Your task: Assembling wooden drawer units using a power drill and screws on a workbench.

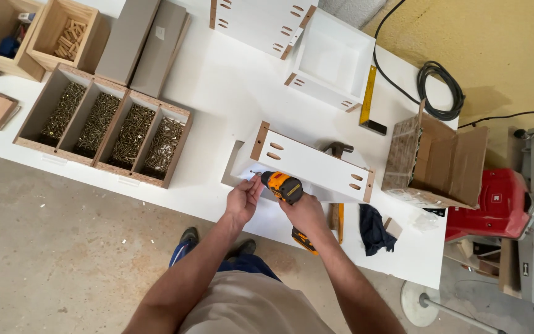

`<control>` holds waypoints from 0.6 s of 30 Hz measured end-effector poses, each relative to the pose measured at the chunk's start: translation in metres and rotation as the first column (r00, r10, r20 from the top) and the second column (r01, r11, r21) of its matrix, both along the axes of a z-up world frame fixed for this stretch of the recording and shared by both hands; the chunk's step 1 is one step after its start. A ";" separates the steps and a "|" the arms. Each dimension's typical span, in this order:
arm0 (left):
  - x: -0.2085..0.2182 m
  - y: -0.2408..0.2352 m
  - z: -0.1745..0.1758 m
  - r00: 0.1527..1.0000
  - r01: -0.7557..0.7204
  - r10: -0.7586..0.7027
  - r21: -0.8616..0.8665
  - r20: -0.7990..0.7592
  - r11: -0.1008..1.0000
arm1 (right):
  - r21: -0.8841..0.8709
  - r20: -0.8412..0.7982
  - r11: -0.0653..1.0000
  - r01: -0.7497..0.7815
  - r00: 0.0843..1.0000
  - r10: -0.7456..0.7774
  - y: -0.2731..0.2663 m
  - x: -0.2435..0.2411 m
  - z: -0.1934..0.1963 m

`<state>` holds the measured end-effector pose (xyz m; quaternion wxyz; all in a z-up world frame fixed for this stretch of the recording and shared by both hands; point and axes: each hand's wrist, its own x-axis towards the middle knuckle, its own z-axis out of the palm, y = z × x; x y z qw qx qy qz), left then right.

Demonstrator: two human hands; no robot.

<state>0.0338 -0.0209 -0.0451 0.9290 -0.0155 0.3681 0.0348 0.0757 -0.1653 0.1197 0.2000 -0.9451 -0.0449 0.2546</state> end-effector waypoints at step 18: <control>-0.007 -0.025 -0.038 0.843 0.047 -0.319 0.649 -0.434 -0.759 | -0.196 -0.271 0.960 -0.198 0.952 0.141 0.056 0.041 0.030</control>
